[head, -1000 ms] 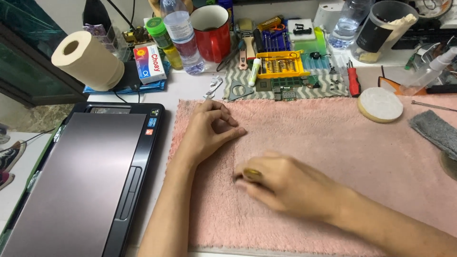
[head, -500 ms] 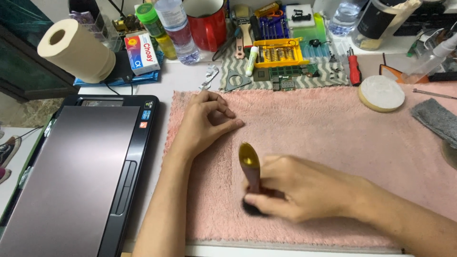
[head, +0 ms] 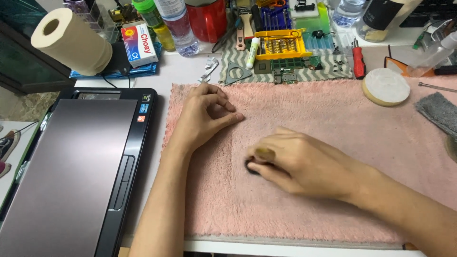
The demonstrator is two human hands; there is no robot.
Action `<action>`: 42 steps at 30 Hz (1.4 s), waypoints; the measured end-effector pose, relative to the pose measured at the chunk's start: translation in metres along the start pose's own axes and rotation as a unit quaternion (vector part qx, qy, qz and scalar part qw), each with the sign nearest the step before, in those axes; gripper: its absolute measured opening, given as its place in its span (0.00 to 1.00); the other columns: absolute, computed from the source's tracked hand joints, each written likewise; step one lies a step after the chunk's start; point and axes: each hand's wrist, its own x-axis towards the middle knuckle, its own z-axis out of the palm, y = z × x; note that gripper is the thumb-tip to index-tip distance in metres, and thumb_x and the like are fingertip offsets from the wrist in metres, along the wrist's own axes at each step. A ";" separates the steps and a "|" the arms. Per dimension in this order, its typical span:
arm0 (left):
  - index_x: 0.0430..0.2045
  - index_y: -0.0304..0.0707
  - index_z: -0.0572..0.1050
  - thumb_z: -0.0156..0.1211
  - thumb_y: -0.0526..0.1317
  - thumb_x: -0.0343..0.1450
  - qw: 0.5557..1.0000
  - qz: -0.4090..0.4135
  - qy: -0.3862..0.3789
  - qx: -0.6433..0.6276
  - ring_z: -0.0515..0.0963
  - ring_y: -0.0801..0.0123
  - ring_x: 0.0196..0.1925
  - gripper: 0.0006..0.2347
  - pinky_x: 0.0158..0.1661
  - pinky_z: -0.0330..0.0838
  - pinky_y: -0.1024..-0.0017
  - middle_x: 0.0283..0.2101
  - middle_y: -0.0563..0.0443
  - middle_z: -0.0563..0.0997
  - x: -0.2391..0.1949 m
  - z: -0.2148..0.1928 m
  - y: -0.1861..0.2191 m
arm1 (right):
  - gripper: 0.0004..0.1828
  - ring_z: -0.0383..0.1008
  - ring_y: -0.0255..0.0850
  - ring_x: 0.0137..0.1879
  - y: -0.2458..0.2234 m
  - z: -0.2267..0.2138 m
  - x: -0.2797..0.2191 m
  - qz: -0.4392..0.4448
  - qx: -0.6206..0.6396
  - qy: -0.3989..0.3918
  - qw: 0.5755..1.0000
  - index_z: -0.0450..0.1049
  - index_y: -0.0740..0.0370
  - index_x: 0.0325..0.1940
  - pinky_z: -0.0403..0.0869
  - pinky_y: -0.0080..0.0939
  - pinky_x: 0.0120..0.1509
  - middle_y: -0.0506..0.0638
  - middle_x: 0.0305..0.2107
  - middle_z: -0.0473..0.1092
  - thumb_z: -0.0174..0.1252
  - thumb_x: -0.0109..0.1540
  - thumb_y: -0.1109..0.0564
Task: The person wipes a pink towel on a cluttered workbench using a brush, then switches to a small round pad to continue wiping the same area. The person repeatedly rubs the surface with both tools, occasionally lifting the towel to inspect it.
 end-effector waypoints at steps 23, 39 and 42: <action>0.30 0.44 0.89 0.81 0.47 0.73 1.000 -0.018 0.000 0.020 0.80 0.60 0.54 0.10 0.56 0.75 0.61 0.50 0.50 0.83 0.002 0.002 -0.002 | 0.12 0.88 0.43 0.52 0.031 -0.020 0.012 0.090 0.033 -0.055 0.994 0.83 0.59 0.58 0.84 0.44 0.59 0.48 0.49 0.83 0.61 0.74 0.55; 0.28 0.45 0.87 0.80 0.46 0.73 1.000 -0.003 0.019 0.002 0.82 0.63 0.49 0.09 0.53 0.76 0.63 0.47 0.51 0.82 0.002 0.007 -0.009 | 0.31 0.91 0.35 0.39 0.058 -0.031 0.020 0.339 -0.071 -0.198 0.917 0.88 0.46 0.56 0.92 0.27 0.43 0.44 0.45 0.89 0.46 0.74 0.29; 0.32 0.48 0.90 0.79 0.49 0.72 1.000 -0.012 0.014 0.025 0.83 0.47 0.56 0.08 0.60 0.76 0.53 0.49 0.49 0.86 0.005 0.010 -0.022 | 0.16 0.89 0.56 0.42 0.080 -0.023 0.024 0.138 -0.100 0.004 0.985 0.84 0.61 0.40 0.87 0.51 0.46 0.57 0.32 0.84 0.61 0.76 0.50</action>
